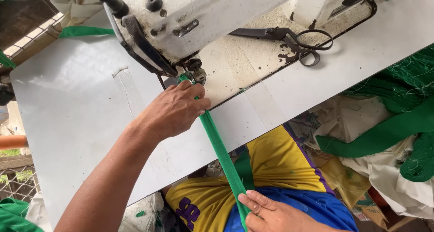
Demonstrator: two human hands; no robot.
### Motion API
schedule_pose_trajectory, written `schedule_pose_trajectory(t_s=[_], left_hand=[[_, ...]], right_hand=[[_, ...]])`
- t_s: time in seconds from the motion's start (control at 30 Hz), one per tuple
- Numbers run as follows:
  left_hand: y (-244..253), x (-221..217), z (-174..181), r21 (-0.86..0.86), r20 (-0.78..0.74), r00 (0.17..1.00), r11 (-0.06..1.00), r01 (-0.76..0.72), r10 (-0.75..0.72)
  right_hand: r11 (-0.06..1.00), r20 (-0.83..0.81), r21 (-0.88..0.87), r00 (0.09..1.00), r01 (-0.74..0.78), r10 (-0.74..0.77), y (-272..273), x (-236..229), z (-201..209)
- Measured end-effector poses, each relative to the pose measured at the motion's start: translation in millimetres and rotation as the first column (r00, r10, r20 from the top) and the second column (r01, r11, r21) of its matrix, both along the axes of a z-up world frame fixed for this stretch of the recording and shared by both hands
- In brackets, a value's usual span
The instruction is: Folding and sewing a green fabric strap using an industrial sewing machine
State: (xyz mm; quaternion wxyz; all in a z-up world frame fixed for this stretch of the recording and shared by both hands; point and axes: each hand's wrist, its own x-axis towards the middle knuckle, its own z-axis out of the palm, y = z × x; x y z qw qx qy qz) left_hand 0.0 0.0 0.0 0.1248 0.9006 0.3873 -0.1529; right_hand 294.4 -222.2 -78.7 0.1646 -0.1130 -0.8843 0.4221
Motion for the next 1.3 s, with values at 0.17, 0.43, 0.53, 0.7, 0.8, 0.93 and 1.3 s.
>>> schedule_pose_trajectory(t_s=[0.17, 0.43, 0.53, 0.7, 0.8, 0.93, 1.3], left_hand=[[-5, -1, -8, 0.069, 0.033, 0.999, 0.997, -0.027, 0.025], [-28, -3, -14, 0.229, 0.316, 0.947, 0.964, -0.139, 0.061], [-45, -3, -23, 0.333, 0.386, 0.913, 0.904, -0.269, 0.129], [-68, -2, -47, 0.393, 0.587, 0.794, 0.803, -0.448, 0.156], [-80, 11, -47, 0.409, 0.643, 0.760, 0.797, -0.445, 0.094], [-84, 17, -50, 0.365, 0.671, 0.730, 0.798, -0.479, 0.131], [-88, 21, -44, 0.340, 0.652, 0.750, 0.842, -0.420, 0.110]], right_hand=[[0.999, -0.001, 0.035, 1.000, -0.015, 0.015, -1, -4, 3], [0.946, -0.032, 0.321, 0.998, 0.055, -0.047, 1, -10, 4], [0.991, -0.019, 0.120, 0.998, 0.062, -0.061, -1, -9, 2], [0.987, -0.032, -0.145, 0.997, 0.062, -0.068, 4, -5, 13], [0.986, -0.123, -0.131, 0.986, 0.101, -0.117, 11, 1, 38], [0.975, -0.185, -0.207, 0.975, 0.082, -0.122, 15, 5, 37], [0.987, -0.153, -0.107, 0.979, 0.120, -0.136, 10, 7, 23]])
